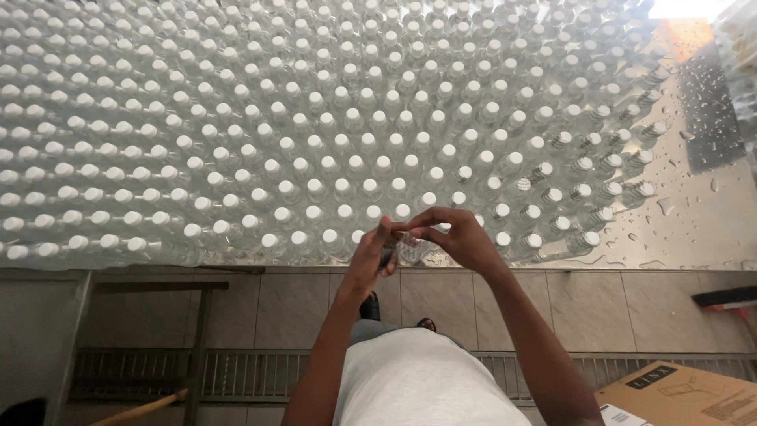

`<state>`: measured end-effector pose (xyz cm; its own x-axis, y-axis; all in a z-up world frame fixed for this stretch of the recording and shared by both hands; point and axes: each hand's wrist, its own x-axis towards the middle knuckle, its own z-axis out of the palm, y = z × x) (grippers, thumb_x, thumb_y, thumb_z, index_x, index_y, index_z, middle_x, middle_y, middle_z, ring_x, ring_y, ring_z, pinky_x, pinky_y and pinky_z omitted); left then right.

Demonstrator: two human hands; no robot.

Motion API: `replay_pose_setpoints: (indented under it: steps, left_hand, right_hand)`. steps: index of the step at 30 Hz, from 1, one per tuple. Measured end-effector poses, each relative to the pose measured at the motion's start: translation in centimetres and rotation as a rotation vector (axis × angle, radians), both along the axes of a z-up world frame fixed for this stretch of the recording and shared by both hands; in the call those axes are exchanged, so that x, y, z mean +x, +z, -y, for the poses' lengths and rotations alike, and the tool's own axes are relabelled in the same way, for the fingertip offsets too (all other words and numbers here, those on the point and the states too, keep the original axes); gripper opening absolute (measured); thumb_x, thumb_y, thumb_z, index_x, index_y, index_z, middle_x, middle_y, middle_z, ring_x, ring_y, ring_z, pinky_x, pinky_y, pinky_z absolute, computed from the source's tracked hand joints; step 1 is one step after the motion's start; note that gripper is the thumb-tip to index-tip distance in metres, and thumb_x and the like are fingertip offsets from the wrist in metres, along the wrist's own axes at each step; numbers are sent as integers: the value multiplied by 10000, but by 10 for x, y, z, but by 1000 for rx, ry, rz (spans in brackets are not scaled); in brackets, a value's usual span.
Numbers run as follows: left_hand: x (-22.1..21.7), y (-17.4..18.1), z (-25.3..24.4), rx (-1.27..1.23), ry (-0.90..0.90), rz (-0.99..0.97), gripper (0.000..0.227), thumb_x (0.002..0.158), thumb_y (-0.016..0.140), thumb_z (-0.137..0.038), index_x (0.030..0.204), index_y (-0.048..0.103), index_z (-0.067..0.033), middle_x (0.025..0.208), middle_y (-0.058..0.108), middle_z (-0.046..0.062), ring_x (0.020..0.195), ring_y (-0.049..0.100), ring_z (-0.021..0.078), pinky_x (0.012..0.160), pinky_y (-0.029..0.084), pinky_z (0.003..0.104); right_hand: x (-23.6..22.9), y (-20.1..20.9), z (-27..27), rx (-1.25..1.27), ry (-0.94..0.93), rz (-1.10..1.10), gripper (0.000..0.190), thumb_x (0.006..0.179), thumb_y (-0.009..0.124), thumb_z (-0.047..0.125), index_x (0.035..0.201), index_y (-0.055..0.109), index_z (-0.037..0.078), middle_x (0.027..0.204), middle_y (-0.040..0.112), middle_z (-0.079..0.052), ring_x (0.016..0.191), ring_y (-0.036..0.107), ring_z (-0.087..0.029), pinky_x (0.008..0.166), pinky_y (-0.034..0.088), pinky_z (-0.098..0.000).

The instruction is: The person repeatedly picks up small white caps and places them onto the openings of numerous clear plastic bottles arranged on a metal table. The person handles the caps and bottles by hand, moving systematically across the rows.

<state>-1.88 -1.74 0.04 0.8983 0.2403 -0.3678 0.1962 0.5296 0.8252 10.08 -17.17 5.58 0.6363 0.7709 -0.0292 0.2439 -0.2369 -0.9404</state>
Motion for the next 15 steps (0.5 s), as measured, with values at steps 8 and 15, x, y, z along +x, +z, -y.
replay_pose_setpoints:
  steps: [8,15]
  left_hand:
    - [0,0,-17,256,-111,43,241,841,848,-164,993,746,-6,531,547,50,402,482,77,357,363,200]
    - [0,-14,-28,21,127,-44,192,909,829,-201,959,737,-39,496,462,45,402,409,79,383,319,213]
  right_hand:
    - [8,11,-14,-98,80,12,234,860,785,149,1091,752,128,815,781,-80,873,748,-250,924,535,-443]
    - [-8,-50,-24,103,-145,-257,575,735,904,54,1263,678,44,872,702,-53,841,697,-152,887,593,-328]
